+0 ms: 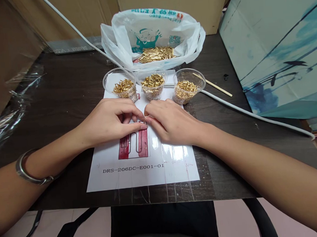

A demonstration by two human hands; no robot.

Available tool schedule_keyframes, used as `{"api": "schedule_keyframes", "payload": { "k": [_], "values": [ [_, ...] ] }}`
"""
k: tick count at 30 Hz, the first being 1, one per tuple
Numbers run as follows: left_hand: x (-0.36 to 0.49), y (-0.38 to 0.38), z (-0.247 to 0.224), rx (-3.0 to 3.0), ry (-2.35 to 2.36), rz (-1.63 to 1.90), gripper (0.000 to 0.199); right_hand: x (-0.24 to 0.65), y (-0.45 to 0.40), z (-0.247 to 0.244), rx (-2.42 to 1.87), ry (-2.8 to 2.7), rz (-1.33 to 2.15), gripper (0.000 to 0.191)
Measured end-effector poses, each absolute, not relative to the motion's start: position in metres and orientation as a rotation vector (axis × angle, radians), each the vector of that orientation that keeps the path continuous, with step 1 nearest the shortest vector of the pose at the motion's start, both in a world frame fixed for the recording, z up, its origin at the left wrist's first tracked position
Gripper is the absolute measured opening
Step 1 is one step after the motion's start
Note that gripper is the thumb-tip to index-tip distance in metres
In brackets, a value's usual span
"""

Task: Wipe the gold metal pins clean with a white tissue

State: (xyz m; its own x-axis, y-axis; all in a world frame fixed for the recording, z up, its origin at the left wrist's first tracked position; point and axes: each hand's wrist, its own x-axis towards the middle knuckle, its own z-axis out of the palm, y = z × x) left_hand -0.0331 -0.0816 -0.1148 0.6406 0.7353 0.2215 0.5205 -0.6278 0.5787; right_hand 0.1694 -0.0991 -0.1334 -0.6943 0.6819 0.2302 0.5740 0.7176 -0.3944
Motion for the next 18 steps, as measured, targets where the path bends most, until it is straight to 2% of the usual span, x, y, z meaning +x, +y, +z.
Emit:
{"api": "schedule_keyframes", "payload": {
  "k": [18],
  "values": [
    [-0.0323, -0.0824, -0.1153, 2.386, 0.967, 0.591, 0.004, 0.1707, -0.0995, -0.1323, -0.980, -2.537, 0.469, 0.023]
  ]
}}
